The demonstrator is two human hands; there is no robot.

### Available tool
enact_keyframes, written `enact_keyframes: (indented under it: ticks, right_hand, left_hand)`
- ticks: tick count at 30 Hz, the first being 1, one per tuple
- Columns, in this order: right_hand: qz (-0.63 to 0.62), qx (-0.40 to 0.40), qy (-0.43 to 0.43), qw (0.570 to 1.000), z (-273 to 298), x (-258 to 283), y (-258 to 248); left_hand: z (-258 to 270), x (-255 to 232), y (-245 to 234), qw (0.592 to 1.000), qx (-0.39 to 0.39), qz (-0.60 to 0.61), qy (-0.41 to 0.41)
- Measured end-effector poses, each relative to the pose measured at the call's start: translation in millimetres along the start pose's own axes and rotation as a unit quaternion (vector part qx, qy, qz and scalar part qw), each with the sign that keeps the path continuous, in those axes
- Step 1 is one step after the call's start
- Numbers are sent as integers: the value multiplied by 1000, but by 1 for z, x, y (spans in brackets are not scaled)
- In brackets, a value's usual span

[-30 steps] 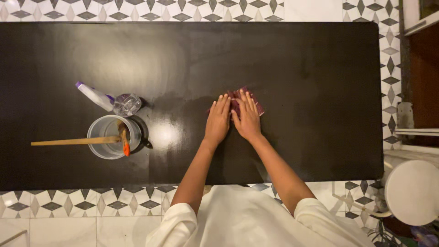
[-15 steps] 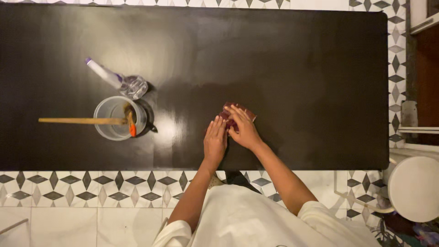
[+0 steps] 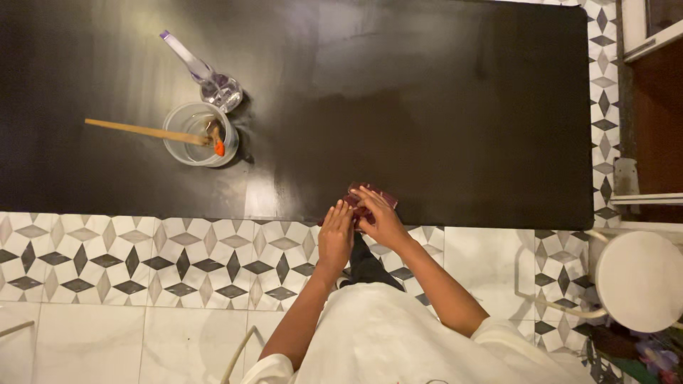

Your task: The person folds a cloth, uses it to wipe a dark surface, and then applies a liquid from a container using a brush to the same surface.

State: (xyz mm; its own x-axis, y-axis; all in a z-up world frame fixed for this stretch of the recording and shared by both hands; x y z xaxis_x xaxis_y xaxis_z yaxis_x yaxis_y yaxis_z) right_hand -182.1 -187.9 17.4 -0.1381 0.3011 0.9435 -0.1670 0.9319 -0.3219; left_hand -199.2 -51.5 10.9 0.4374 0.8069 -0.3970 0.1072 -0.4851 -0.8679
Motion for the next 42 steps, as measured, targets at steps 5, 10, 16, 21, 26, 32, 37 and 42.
enact_keyframes:
  ticks: [5, 10, 16, 21, 26, 32, 37, 42]
  right_hand:
    - [-2, -28, 18, 999, 29, -1, 2]
    - [-13, -67, 43, 997, 56, 14, -3]
    - [-214, -177, 167, 946, 75, -2, -25]
    - [-190, -284, 86, 936, 68, -3, -67]
    - [-123, -293, 44, 947, 3, -23, -122]
    - [4, -259, -14, 966, -98, -63, -180]
    - [13, -218, -2, 976, -144, -93, -179]
    - [12, -175, 5, 984, -153, -96, -162]
  left_hand:
    - [11, -7, -5, 999, 14, 5, 36]
    - [15, -18, -9, 997, 37, 41, 61]
    - [-3, -47, -14, 994, 21, 99, 50]
    - [-53, -77, 3, 985, 40, 139, 89]
    - [-142, -81, 44, 988, 36, 93, 117]
    - [-244, -65, 91, 994, 7, 57, 90]
    - [-273, -36, 118, 997, 25, 56, 54]
    - [-245, -24, 111, 995, -9, 88, 39]
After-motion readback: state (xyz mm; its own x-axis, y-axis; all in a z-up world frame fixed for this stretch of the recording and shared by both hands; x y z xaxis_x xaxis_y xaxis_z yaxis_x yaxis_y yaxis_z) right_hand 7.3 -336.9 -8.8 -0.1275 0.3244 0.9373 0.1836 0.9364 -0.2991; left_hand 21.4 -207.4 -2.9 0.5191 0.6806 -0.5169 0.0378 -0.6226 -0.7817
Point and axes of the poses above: each hand's wrist, its own z-axis away from the middle knuckle, its own y-axis out of the palm, x = y × z, the point moved 7 cm from there along -z, towards the middle knuckle, and after that the axes turned 15 degrees about -z, right-handed, at the moved point
